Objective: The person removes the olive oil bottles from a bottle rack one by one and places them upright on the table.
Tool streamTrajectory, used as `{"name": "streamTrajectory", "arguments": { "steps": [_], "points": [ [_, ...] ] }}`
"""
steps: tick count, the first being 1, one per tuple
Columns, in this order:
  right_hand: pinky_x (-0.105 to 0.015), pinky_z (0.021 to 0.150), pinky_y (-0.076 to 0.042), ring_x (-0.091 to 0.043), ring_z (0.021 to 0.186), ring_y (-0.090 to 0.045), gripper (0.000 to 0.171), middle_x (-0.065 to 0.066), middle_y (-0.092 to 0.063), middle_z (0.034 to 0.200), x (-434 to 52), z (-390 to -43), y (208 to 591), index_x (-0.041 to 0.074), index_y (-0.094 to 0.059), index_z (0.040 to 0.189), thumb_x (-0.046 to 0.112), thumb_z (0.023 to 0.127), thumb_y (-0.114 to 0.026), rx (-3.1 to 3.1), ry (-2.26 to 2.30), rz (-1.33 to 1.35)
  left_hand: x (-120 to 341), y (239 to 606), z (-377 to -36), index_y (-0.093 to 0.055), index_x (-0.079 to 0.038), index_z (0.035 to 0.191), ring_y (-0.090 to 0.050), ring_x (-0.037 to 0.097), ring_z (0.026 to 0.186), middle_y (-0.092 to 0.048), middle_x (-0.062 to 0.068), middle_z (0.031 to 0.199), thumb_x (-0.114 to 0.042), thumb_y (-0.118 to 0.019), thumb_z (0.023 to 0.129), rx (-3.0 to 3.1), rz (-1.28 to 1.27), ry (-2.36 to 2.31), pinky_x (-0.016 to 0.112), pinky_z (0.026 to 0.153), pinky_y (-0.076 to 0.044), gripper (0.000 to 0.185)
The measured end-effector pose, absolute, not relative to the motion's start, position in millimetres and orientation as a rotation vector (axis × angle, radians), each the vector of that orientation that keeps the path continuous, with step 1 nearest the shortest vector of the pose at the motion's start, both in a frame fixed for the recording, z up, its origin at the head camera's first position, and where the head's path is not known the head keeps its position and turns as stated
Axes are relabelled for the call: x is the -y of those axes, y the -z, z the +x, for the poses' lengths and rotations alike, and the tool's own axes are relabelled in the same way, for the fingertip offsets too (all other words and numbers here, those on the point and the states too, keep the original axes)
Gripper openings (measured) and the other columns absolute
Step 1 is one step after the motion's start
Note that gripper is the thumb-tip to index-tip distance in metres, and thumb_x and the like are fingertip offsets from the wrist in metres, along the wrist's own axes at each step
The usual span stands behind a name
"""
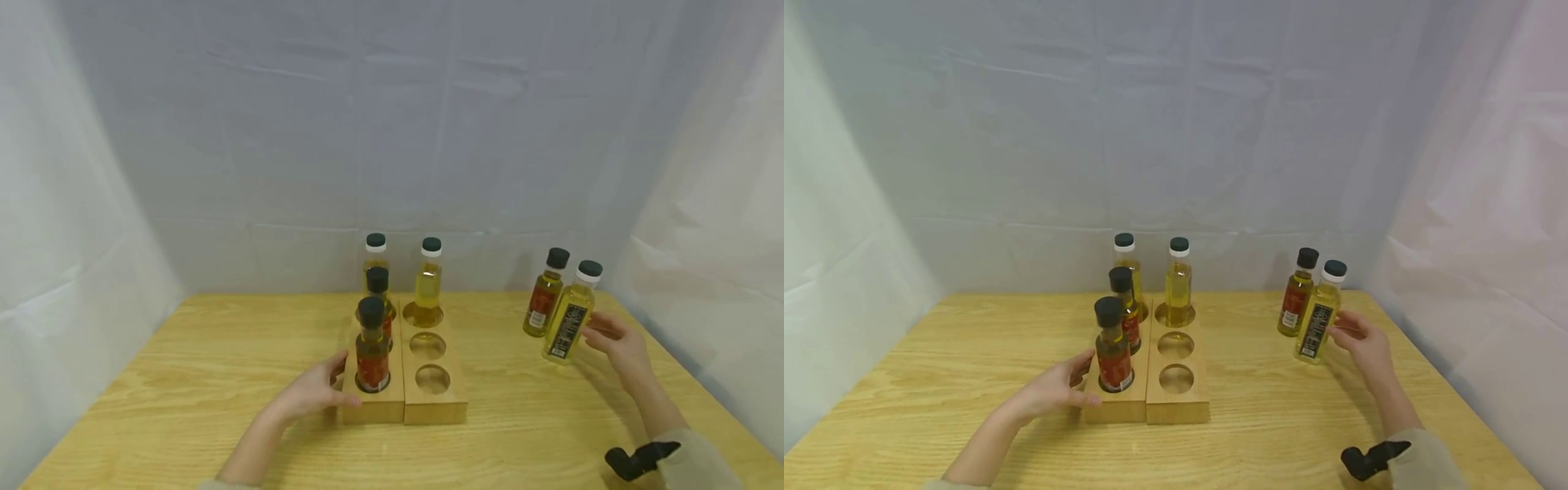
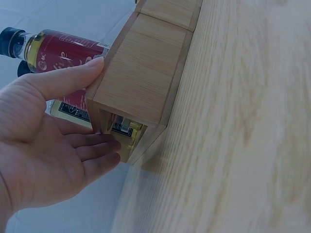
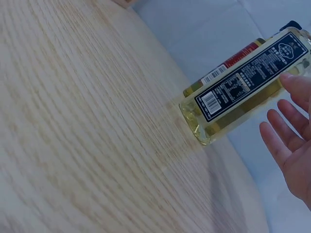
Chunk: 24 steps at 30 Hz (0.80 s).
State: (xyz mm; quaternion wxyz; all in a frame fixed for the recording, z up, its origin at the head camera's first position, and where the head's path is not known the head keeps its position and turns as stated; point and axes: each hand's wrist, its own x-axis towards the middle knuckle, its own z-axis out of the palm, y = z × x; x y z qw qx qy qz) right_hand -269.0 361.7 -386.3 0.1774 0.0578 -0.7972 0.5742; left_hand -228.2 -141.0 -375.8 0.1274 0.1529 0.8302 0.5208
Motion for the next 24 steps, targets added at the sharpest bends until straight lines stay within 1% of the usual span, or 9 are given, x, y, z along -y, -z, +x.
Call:
{"name": "streamTrajectory", "arguments": {
  "steps": [2,4,5,9,11,13,16,20,24],
  "points": [
    [-0.013,0.071,-0.051,0.004,0.084,-0.059,0.029,0.021,-0.059,0.095,-365.4,-267.8,386.9,0.013,-0.056,0.118,0.005,0.09,-0.059,2.194,-1.692,0.192,140.2,376.0,-228.1,-0.016,0.014,0.141,-0.027,0.048,0.129,-0.022,0.034,0.143,-0.017,-0.079,0.072,-2.418,0.443,-1.518,0.056,0.104,-0.025,0.098],
    [-0.013,0.069,-0.051,0.004,0.083,-0.06,0.027,0.02,-0.062,0.094,-368.6,-264.8,385.8,0.024,-0.06,0.109,0.005,0.09,-0.059,2.152,-1.738,0.209,139.4,376.0,-227.8,-0.016,0.014,0.141,-0.027,0.048,0.129,-0.022,0.034,0.143,-0.017,-0.079,0.072,-2.419,0.445,-1.518,0.056,0.104,-0.025,0.098],
    [-0.013,0.069,-0.051,0.004,0.082,-0.06,0.027,0.02,-0.063,0.094,-369.4,-262.4,385.0,0.025,-0.061,0.107,0.005,0.09,-0.059,2.152,-1.734,0.211,138.9,375.8,-227.6,-0.016,0.014,0.141,-0.027,0.048,0.129,-0.022,0.034,0.143,-0.017,-0.079,0.072,-2.417,0.447,-1.519,0.056,0.104,-0.026,0.098],
    [-0.012,0.07,-0.05,0.004,0.079,-0.061,0.018,0.023,-0.063,0.092,-367.7,-251.6,379.1,0.021,-0.064,0.107,0.013,0.092,-0.059,2.233,-1.563,0.196,138.1,375.3,-227.3,-0.016,0.014,0.141,-0.026,0.048,0.129,-0.022,0.034,0.143,-0.017,-0.079,0.072,-2.405,0.451,-1.521,0.056,0.104,-0.026,0.098],
    [-0.011,0.07,-0.049,0.004,0.077,-0.063,0.019,0.024,-0.064,0.089,-363.5,-247.7,375.6,0.011,-0.064,0.11,0.016,0.093,-0.057,2.264,-1.444,0.21,137.9,375.0,-227.5,-0.016,0.014,0.141,-0.027,0.048,0.129,-0.023,0.034,0.143,-0.017,-0.079,0.072,-2.405,0.448,-1.525,0.056,0.104,-0.026,0.098],
    [-0.009,0.07,-0.048,0.003,0.074,-0.063,0.022,0.023,-0.064,0.087,-357.6,-246.1,371.2,0.003,-0.064,0.11,0.015,0.094,-0.054,2.25,-1.381,0.25,138.1,375.0,-227.9,-0.016,0.014,0.141,-0.026,0.048,0.13,-0.022,0.034,0.143,-0.017,-0.079,0.072,-2.404,0.445,-1.527,0.056,0.104,-0.025,0.098],
    [-0.012,0.069,-0.05,0.0,0.074,-0.065,0.021,0.018,-0.067,0.086,-345.6,-246.6,363.2,-0.004,-0.063,0.107,0.008,0.094,-0.053,2.161,-1.445,0.351,138.8,374.6,-228.0,-0.015,0.014,0.141,-0.026,0.048,0.129,-0.021,0.034,0.143,-0.016,-0.078,0.072,-2.413,0.447,-1.525,0.056,0.104,-0.025,0.098],
    [-0.018,0.067,-0.053,-0.005,0.076,-0.065,0.016,0.008,-0.069,0.085,-326.1,-250.3,353.9,-0.009,-0.063,0.102,-0.001,0.092,-0.053,2.046,-1.6,0.495,139.2,374.2,-227.0,-0.015,0.014,0.141,-0.026,0.048,0.13,-0.021,0.034,0.143,-0.016,-0.078,0.073,-2.409,0.444,-1.529,0.056,0.104,-0.025,0.098],
    [-0.019,0.066,-0.054,-0.005,0.073,-0.064,0.017,0.012,-0.067,0.084,-307.4,-254.3,345.7,-0.009,-0.062,0.101,0.003,0.091,-0.057,2.13,-1.53,0.47,139.0,375.4,-227.1,-0.015,0.014,0.141,-0.026,0.048,0.13,-0.022,0.034,0.143,-0.016,-0.078,0.073,-2.4,0.431,-1.535,0.056,0.105,-0.025,0.098]
  ]
}}
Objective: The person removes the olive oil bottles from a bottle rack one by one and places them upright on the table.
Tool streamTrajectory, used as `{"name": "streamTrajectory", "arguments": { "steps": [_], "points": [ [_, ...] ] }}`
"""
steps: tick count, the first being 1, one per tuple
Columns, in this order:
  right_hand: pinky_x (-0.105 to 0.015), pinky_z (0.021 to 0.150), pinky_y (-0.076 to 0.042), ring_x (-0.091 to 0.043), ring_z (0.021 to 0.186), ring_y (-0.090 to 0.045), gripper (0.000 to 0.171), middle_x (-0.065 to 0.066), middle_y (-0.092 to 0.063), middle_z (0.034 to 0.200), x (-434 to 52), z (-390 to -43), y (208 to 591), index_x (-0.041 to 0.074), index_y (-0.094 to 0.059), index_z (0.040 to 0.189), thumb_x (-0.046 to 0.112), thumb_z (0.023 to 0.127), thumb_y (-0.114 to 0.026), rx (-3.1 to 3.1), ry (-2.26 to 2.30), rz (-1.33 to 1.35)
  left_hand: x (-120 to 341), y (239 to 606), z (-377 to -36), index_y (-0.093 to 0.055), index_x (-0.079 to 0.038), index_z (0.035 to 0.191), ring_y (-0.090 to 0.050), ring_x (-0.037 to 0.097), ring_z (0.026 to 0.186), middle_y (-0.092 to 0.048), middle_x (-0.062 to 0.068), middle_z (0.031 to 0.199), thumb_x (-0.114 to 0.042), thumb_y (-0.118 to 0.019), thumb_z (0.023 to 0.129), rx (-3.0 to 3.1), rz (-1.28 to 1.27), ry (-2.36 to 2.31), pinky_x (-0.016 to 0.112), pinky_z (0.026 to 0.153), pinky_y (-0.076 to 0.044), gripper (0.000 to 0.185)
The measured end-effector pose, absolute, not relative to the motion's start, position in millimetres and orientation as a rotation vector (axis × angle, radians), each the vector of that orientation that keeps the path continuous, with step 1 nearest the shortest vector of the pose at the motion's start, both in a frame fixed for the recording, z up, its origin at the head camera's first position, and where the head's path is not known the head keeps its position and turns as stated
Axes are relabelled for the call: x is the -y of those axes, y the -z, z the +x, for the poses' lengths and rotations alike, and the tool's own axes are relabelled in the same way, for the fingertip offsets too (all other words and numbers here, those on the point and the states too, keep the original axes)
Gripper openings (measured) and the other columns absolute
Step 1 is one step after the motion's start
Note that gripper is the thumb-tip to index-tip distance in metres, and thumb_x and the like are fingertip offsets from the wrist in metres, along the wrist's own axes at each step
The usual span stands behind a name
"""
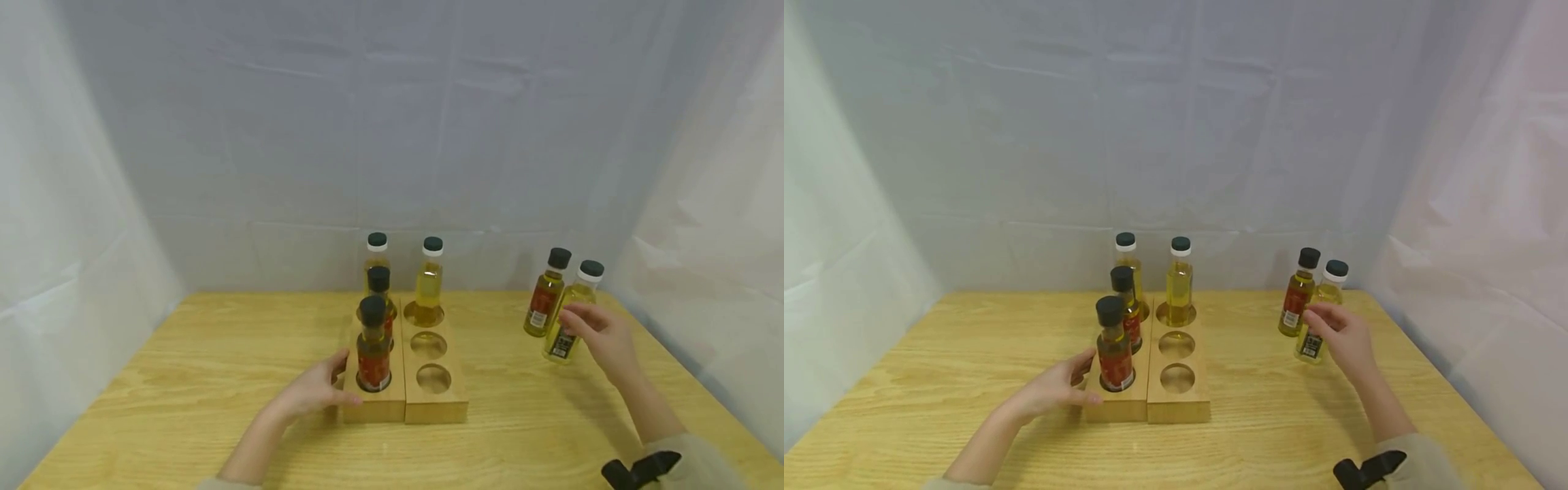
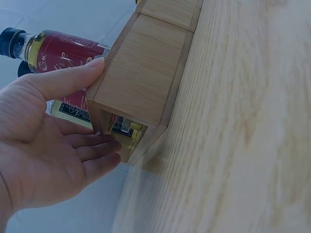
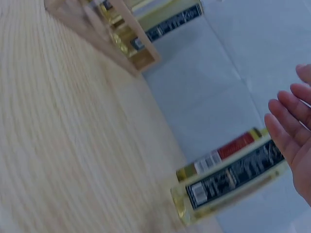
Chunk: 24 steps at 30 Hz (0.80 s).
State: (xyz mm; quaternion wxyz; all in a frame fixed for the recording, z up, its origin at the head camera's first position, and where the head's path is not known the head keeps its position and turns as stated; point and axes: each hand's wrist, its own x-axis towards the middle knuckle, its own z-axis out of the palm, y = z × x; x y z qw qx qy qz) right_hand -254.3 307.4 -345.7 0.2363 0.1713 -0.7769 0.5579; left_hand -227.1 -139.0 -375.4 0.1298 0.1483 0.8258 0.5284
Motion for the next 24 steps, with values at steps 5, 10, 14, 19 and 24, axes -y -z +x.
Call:
{"name": "streamTrajectory", "arguments": {
  "steps": [5,10,14,19,24],
  "points": [
    [-0.015,0.067,-0.051,0.001,0.077,-0.061,0.032,0.022,-0.063,0.089,-287.9,-260.1,337.1,-0.008,-0.059,0.111,0.016,0.09,-0.061,2.291,-1.387,0.391,138.8,375.7,-226.9,-0.015,0.014,0.141,-0.026,0.048,0.129,-0.024,0.035,0.142,-0.017,-0.079,0.072,-2.421,0.421,-1.519,0.057,0.104,-0.024,0.099],
    [-0.017,0.068,-0.052,-0.002,0.081,-0.062,0.033,0.019,-0.063,0.092,-271.7,-267.7,332.1,-0.004,-0.059,0.114,0.019,0.09,-0.062,2.323,-1.401,0.438,137.6,375.7,-226.0,-0.016,0.014,0.141,-0.027,0.047,0.129,-0.025,0.034,0.142,-0.017,-0.079,0.072,-2.425,0.416,-1.515,0.056,0.105,-0.024,0.099],
    [-0.019,0.07,-0.053,-0.004,0.083,-0.063,0.033,0.016,-0.064,0.091,-259.7,-272.4,328.9,-0.004,-0.058,0.115,0.018,0.09,-0.062,2.309,-1.476,0.476,137.2,377.0,-226.1,-0.016,0.015,0.141,-0.027,0.048,0.129,-0.023,0.035,0.142,-0.018,-0.079,0.072,-2.424,0.435,-1.518,0.056,0.105,-0.024,0.099],
    [-0.024,0.073,-0.054,-0.004,0.084,-0.062,0.038,0.013,-0.063,0.094,-244.7,-278.6,324.9,-0.006,-0.055,0.12,0.017,0.09,-0.062,2.318,-1.531,0.489,137.0,376.7,-226.0,-0.015,0.016,0.14,-0.027,0.049,0.128,-0.023,0.036,0.141,-0.022,-0.079,0.072,-2.441,0.468,-1.49,0.057,0.104,-0.025,0.102],
    [-0.027,0.078,-0.054,0.0,0.087,-0.059,0.045,-0.004,-0.062,0.104,-230.0,-288.3,322.9,-0.004,-0.052,0.126,0.02,0.089,-0.063,2.343,-1.568,0.47,136.2,376.7,-226.5,-0.014,0.016,0.14,-0.027,0.049,0.128,-0.023,0.036,0.141,-0.021,-0.079,0.072,-2.446,0.461,-1.485,0.057,0.104,-0.025,0.101]
  ]
}}
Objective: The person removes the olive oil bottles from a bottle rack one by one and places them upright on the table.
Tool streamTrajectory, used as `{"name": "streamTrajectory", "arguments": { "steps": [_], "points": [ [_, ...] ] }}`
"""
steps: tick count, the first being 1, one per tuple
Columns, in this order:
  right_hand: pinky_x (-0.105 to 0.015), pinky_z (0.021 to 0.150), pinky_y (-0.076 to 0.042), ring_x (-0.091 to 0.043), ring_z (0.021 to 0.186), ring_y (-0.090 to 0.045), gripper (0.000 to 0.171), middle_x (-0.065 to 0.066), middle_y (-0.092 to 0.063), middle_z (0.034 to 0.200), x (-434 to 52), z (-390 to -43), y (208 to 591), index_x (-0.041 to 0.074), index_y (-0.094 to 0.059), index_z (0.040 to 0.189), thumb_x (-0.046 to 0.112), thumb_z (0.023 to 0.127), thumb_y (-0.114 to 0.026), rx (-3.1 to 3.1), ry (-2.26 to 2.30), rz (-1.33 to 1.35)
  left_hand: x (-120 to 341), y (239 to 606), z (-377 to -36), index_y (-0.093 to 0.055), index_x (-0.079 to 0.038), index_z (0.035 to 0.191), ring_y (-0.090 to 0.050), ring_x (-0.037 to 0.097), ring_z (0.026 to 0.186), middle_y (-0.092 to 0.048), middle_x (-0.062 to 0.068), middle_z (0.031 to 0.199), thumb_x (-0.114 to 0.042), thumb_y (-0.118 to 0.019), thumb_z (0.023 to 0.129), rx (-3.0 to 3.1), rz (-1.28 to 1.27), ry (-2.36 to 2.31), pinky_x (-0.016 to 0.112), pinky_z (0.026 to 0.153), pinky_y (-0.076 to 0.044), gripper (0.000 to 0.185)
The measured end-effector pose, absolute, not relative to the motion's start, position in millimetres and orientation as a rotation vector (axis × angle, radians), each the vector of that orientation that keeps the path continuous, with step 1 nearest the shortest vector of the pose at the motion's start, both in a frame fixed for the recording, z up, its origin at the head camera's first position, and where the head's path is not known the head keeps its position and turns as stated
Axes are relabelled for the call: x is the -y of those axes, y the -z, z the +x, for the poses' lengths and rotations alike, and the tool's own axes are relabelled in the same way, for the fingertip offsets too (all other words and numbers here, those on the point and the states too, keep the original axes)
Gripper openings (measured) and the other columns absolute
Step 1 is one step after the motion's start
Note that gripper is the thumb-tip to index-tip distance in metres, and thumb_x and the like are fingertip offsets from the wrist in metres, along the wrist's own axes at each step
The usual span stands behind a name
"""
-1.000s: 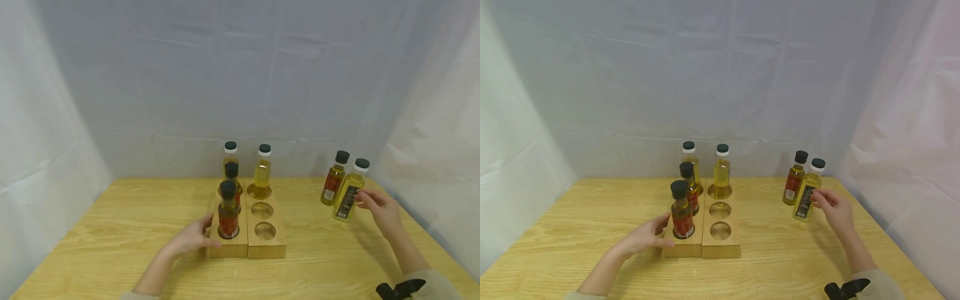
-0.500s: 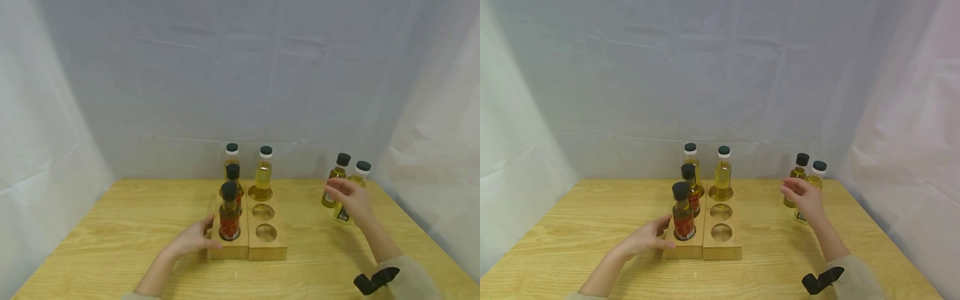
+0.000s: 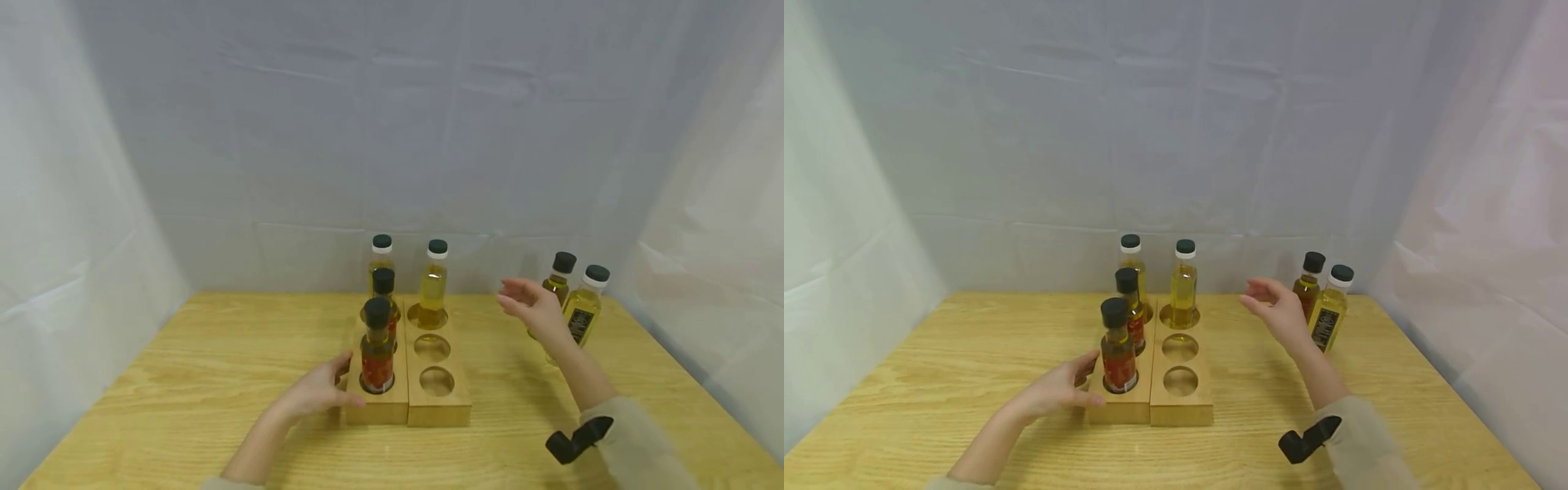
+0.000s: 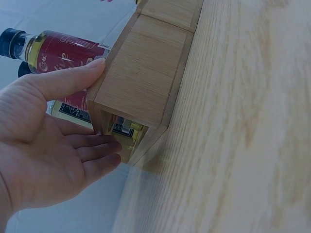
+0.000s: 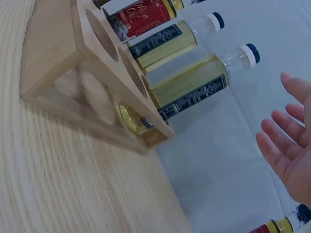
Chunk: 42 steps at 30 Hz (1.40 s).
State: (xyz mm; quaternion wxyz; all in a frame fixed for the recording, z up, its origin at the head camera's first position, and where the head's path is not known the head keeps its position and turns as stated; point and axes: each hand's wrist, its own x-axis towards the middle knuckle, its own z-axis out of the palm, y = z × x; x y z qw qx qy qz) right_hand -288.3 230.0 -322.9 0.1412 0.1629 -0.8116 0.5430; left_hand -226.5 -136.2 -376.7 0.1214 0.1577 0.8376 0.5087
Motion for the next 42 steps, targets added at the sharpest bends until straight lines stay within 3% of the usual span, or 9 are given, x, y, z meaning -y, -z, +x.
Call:
{"name": "streamTrajectory", "arguments": {
  "steps": [6,12,17,25,42],
  "points": [
    [-0.025,0.08,-0.052,-0.003,0.091,-0.058,0.051,-0.025,-0.056,0.117,-212.4,-301.6,322.5,-0.004,-0.048,0.13,0.019,0.088,-0.065,2.363,-1.614,0.407,135.1,376.3,-225.6,-0.015,0.015,0.14,-0.027,0.048,0.129,-0.023,0.035,0.142,-0.014,-0.079,0.072,-2.429,0.44,-1.516,0.057,0.104,-0.024,0.098],
    [-0.032,0.085,-0.051,-0.026,0.106,-0.055,0.057,-0.023,-0.051,0.125,-197.1,-315.6,322.6,-0.001,-0.043,0.135,0.022,0.088,-0.065,2.39,-1.68,0.38,135.9,377.4,-224.8,-0.016,0.015,0.14,-0.028,0.048,0.129,-0.024,0.035,0.142,-0.013,-0.079,0.072,-2.442,0.423,-1.512,0.057,0.104,-0.024,0.097],
    [-0.039,0.09,-0.048,-0.034,0.113,-0.05,0.059,-0.024,-0.048,0.128,-185.8,-325.5,318.8,-0.002,-0.04,0.137,0.017,0.088,-0.065,2.392,-1.698,0.373,135.1,376.6,-225.2,-0.016,0.015,0.14,-0.027,0.048,0.129,-0.024,0.035,0.142,-0.014,-0.078,0.073,-2.432,0.432,-1.519,0.057,0.104,-0.025,0.097],
    [-0.047,0.103,-0.034,-0.034,0.125,-0.039,0.066,-0.023,-0.04,0.138,-175.3,-339.7,323.3,0.0,-0.032,0.142,0.018,0.088,-0.065,2.38,-1.791,0.373,133.2,376.9,-228.2,-0.014,0.015,0.141,-0.027,0.048,0.129,-0.023,0.036,0.142,-0.015,-0.078,0.074,-2.413,0.478,-1.51,0.057,0.104,-0.025,0.097],
    [-0.046,0.101,-0.037,-0.038,0.123,-0.04,0.069,-0.025,-0.039,0.137,-139.5,-350.5,340.6,-0.004,-0.033,0.141,0.015,0.085,-0.068,2.457,-1.785,0.311,130.4,377.4,-225.1,-0.014,0.016,0.14,-0.026,0.049,0.129,-0.02,0.036,0.143,-0.014,-0.078,0.073,-2.413,0.455,-1.527,0.057,0.105,-0.023,0.098]
  ]
}}
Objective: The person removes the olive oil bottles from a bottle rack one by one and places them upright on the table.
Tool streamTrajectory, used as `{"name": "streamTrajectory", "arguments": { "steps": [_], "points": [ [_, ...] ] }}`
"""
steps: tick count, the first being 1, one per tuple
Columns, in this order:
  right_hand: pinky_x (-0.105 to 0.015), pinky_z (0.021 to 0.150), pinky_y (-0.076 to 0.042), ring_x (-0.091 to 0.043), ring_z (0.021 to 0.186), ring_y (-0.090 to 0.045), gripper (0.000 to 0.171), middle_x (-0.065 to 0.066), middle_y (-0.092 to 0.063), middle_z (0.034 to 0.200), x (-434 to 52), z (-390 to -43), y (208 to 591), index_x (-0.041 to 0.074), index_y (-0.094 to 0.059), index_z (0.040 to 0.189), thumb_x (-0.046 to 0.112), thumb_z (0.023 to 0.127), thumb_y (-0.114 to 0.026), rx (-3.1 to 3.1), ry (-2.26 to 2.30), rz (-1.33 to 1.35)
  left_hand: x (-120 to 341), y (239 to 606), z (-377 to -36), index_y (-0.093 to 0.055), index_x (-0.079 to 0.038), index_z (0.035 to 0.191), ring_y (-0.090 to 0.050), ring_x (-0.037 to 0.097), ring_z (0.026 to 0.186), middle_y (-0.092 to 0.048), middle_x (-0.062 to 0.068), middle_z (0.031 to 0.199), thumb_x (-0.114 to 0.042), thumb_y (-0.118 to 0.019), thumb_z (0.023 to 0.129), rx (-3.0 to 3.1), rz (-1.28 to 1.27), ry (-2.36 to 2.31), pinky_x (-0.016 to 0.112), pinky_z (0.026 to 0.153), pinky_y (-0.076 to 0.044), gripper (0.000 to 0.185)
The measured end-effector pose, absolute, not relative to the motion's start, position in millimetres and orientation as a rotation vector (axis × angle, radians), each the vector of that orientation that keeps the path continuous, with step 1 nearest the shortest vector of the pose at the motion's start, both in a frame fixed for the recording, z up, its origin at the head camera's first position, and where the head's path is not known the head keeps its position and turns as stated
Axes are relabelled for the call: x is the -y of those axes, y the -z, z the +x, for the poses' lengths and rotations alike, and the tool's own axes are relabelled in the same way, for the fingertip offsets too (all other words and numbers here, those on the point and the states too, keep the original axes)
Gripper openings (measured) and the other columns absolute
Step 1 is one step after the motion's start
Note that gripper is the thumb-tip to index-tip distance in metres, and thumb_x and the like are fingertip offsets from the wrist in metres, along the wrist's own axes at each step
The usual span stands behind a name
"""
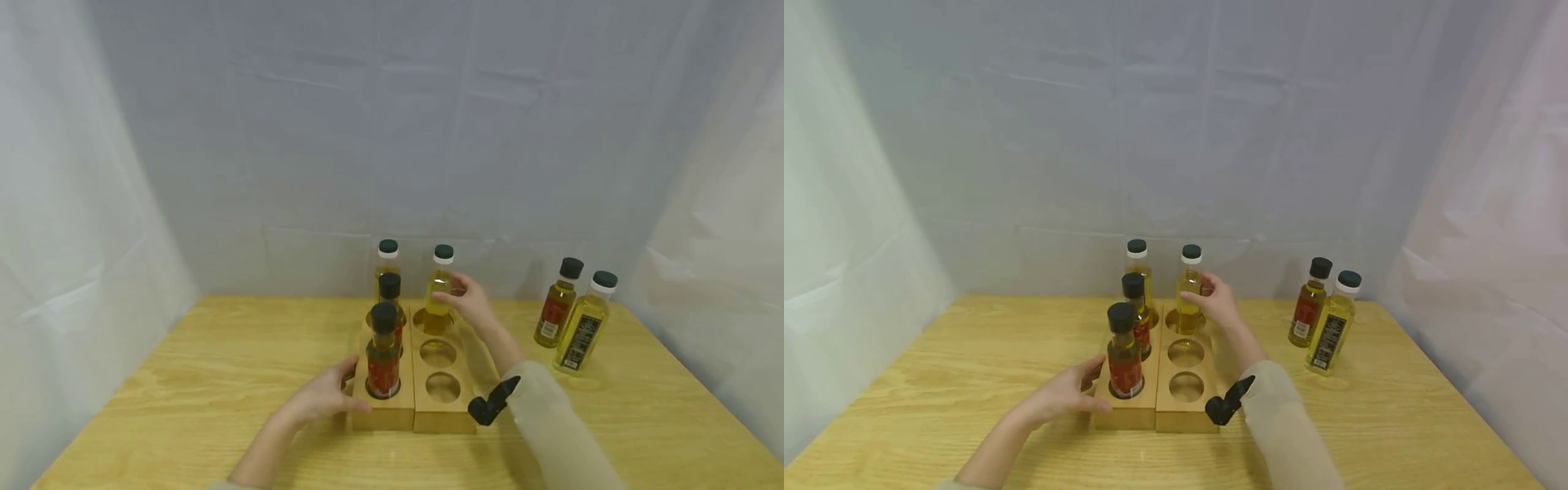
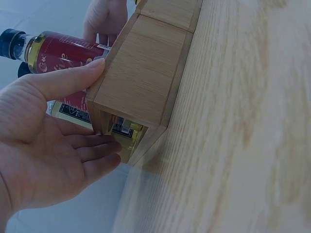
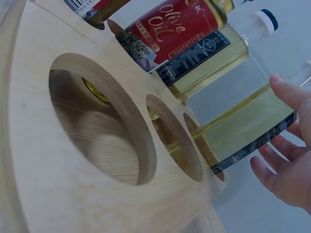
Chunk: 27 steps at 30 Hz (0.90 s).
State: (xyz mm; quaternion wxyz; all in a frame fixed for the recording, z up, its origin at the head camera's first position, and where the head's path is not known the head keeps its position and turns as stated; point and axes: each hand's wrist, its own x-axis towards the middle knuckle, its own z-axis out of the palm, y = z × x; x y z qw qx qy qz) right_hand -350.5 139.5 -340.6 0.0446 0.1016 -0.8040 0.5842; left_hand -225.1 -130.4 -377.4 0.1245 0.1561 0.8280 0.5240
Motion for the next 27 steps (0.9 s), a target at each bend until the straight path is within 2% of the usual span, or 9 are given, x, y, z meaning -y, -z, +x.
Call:
{"name": "streamTrajectory", "arguments": {
  "steps": [5,17,21,27],
  "points": [
    [-0.046,0.1,-0.038,-0.039,0.12,-0.042,0.068,-0.028,-0.041,0.133,-136.3,-353.2,343.1,-0.008,-0.034,0.138,0.011,0.083,-0.069,2.445,-1.801,0.265,130.5,377.7,-224.5,-0.014,0.016,0.14,-0.026,0.049,0.129,-0.02,0.036,0.143,-0.014,-0.078,0.073,-2.42,0.461,-1.519,0.058,0.104,-0.023,0.097],
    [-0.039,0.082,-0.05,-0.033,0.101,-0.056,0.056,-0.023,-0.057,0.112,-130.8,-353.7,342.8,-0.004,-0.047,0.127,0.013,0.081,-0.072,2.479,-1.593,0.285,132.3,377.7,-228.8,-0.015,0.016,0.14,-0.027,0.049,0.129,-0.021,0.036,0.143,-0.014,-0.078,0.073,-2.441,0.455,-1.507,0.057,0.105,-0.023,0.098],
    [-0.041,0.082,-0.05,-0.033,0.099,-0.057,0.054,-0.022,-0.058,0.11,-129.9,-353.6,343.6,-0.003,-0.048,0.125,0.014,0.08,-0.073,2.47,-1.533,0.273,133.6,378.9,-231.3,-0.015,0.016,0.14,-0.027,0.049,0.129,-0.022,0.036,0.142,-0.015,-0.078,0.072,-2.44,0.459,-1.513,0.057,0.105,-0.023,0.098],
    [-0.042,0.086,-0.049,-0.035,0.103,-0.056,0.06,-0.023,-0.057,0.112,-132.5,-352.7,349.7,-0.003,-0.045,0.13,0.016,0.081,-0.073,2.442,-1.56,0.24,134.5,381.7,-230.4,-0.016,0.016,0.14,-0.026,0.049,0.129,-0.024,0.036,0.141,-0.013,-0.079,0.072,-2.43,0.45,-1.521,0.058,0.104,-0.023,0.097]
  ]
}}
